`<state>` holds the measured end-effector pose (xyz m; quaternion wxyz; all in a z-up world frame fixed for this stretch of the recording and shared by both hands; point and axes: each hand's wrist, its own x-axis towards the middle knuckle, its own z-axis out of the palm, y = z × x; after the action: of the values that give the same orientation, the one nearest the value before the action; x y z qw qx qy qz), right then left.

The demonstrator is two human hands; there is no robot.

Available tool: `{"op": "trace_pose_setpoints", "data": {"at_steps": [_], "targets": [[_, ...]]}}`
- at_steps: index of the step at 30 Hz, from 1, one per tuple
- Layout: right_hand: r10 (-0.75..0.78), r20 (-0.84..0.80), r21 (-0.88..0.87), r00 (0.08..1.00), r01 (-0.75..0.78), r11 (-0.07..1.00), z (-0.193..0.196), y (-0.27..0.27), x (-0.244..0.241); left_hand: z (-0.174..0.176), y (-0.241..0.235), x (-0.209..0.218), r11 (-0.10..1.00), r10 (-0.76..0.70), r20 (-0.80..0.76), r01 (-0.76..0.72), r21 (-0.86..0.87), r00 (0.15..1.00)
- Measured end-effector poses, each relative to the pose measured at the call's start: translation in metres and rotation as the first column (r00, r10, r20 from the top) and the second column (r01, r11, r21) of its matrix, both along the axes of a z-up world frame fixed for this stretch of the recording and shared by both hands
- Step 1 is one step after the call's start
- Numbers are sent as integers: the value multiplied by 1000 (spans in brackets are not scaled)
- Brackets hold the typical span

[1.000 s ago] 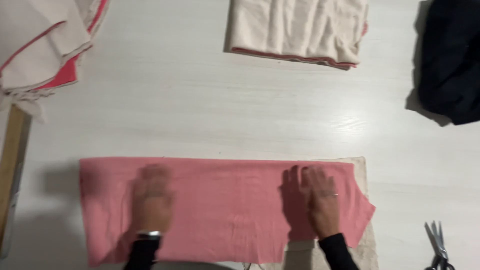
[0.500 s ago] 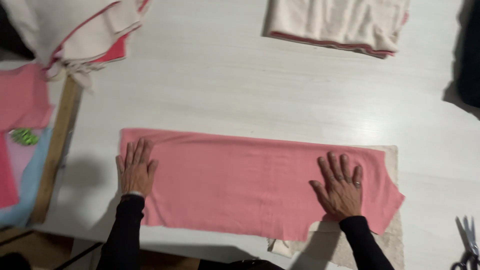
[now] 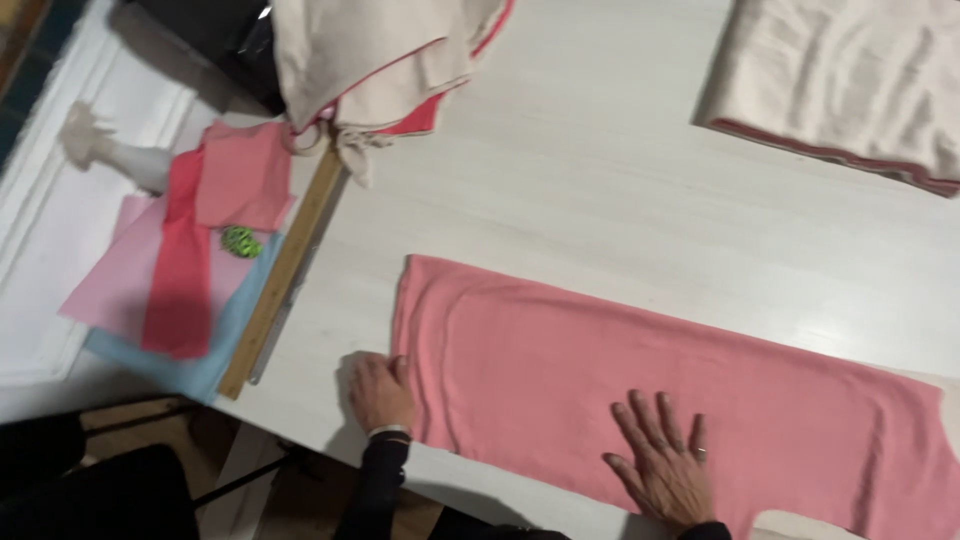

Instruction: The person aligns a pink fabric piece with a beige fabric piece on a white table, repeatedly smoothing and adjusting the edges to match. The person flips the layered pieces over and continues to align them by hand.

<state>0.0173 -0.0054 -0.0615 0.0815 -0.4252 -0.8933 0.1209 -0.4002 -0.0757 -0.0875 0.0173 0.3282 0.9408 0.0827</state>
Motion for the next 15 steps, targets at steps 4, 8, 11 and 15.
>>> {"op": "trace_pose_setpoints", "data": {"at_steps": [4, 8, 11, 15], "targets": [[-40, -10, 15, 999, 40, 999, -6, -3, -6, 4, -15, -11, 992, -82, 120, 70, 105, 989], [-75, 26, 68, 997, 73, 995, -22, 2, -5, -11, -21, -41, 973, -144, 174, 107, 206, 974], [-52, 65, 62, 996, 48, 997, -27, 2, 0, -17, -35, -62, 965, -247, 145, 229, 128, 958], [-56, 54, 80, 997, 52, 995, -28, 5, -4, -16, -25, -60, 932, -359, 114, 350, 91, 926]]}}
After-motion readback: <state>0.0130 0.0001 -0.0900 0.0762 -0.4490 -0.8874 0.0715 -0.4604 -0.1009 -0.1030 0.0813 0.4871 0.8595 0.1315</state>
